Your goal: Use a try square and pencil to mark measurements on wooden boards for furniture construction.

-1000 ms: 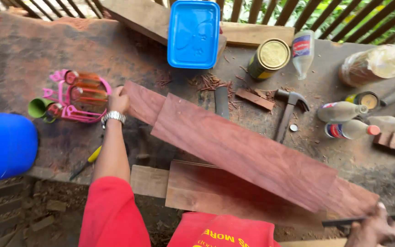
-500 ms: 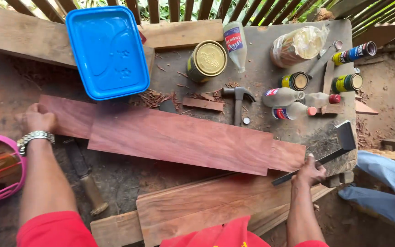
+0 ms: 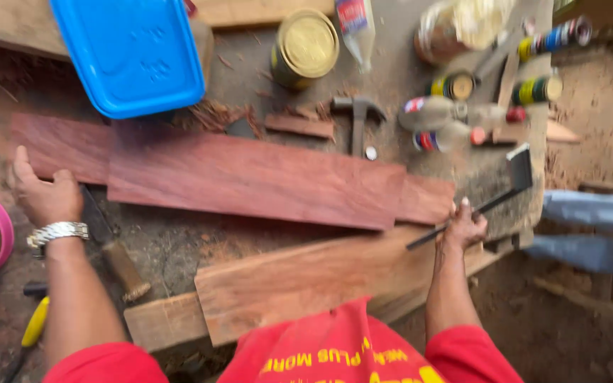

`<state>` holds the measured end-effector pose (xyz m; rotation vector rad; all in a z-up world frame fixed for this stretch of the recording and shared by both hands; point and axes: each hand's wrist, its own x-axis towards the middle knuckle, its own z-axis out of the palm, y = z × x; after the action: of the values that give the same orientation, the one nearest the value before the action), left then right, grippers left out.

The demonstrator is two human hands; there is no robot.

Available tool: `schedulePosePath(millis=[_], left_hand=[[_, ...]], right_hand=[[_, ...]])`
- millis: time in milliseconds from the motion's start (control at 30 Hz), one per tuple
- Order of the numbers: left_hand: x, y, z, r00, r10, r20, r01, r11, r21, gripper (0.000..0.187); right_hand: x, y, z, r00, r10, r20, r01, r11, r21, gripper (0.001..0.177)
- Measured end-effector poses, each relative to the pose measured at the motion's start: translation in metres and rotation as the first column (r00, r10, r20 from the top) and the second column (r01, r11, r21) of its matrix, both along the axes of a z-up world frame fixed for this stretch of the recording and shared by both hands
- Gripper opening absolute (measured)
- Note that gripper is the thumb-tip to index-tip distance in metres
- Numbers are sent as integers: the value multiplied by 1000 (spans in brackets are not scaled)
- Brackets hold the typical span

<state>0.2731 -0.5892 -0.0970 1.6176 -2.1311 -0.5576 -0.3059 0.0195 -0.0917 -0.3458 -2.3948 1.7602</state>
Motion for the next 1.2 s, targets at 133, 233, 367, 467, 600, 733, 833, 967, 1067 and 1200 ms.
schedulePosePath(millis=[133, 233, 367, 467, 600, 733, 833, 967, 1067, 1200], left_hand=[[-17, 120, 41, 991, -83, -105, 78, 996, -50, 53], [-40, 189, 75, 984, 64, -167, -42, 991, 131, 50], [21, 291, 51, 987, 162, -17, -159, 977, 141, 45], [68, 357, 25, 985, 82, 153, -77, 996, -36, 40], [74, 424, 18, 963, 171, 207, -174, 985, -1, 43], [36, 457, 25, 721, 693, -2, -619, 645, 448, 65], [18, 481, 4, 313, 939, -140, -401, 264, 877, 84], [-23, 496, -18, 95, 967, -238, -17, 241, 970, 89], [-28, 503, -37, 78, 943, -323, 71, 318, 946, 81], [-40, 504, -6, 96, 931, -353, 6, 354, 935, 76]], right_hand=[[29, 41, 31, 998, -55, 25, 59, 975, -215, 26], [19, 74, 28, 999, -41, -24, 43, 994, 101, 31], [33, 128, 25, 995, -97, -36, 103, 883, 457, 32], [30, 156, 16, 975, -219, 38, 182, 886, 426, 32], [9, 168, 5, 987, -163, 12, 146, 911, 385, 33], [-7, 170, -12, 999, -48, 0, 45, 952, 302, 30], [-13, 168, -13, 1000, 12, 13, -16, 930, 366, 30], [-21, 174, -23, 993, 100, 65, -115, 942, 315, 35], [-27, 180, -26, 979, 152, 138, -183, 948, 261, 36], [-15, 181, -2, 972, 188, 144, -226, 915, 335, 36]])
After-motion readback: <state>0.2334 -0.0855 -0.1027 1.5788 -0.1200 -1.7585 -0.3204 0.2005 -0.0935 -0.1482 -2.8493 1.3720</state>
